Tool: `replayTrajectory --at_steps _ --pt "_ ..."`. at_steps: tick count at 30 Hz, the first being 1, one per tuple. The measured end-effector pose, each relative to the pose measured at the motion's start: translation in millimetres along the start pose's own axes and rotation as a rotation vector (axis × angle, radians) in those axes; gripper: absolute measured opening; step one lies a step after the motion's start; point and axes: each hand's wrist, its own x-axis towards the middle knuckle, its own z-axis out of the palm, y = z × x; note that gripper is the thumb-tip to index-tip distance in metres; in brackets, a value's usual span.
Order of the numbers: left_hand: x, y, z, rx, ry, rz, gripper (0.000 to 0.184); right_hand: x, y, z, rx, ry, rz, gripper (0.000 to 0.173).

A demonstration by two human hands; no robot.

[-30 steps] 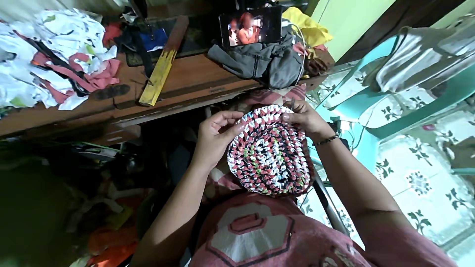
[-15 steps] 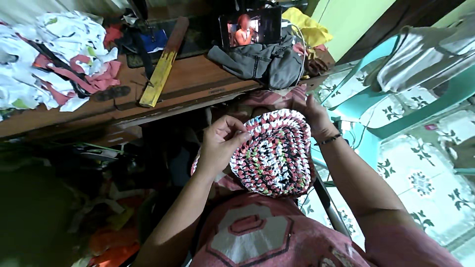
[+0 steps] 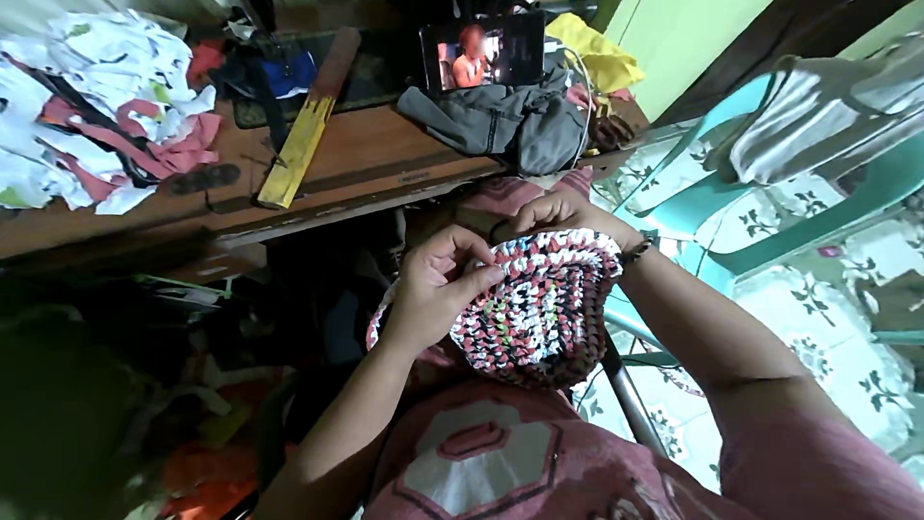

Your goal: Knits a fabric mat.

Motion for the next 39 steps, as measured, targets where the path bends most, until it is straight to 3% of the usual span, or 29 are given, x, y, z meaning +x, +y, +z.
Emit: replayTrajectory --at_steps 8,17,26,34,39 --pt "-3.9 -6.4 2.4 -0.037 0.048 -0.041 0.021 -3.6 -7.7 12.4 0.018 0.033 0.075 0.006" --pt "-5.0 -4.3 6.1 -0.044 0.061 -0.027 0.02 -6.0 -6.6 18.0 0.003 0.086 0.092 0.01" --pt "-4.8 -3.6 6.4 -0.079 0.049 -0.053 0.018 -4.4 4.4 17.2 0.014 0.034 -0.011 0.004" --pt "-4.3 -1.5 6.0 -0.214 0.031 -0.142 0.017 -5.7 -3.3 24.1 -0.011 0.04 0.024 0.006" --pt "-5.2 -2.5 7.7 -0.246 0.025 -0.122 0.017 -1.0 -0.7 23.3 -0.042 0.016 -0.05 0.01"
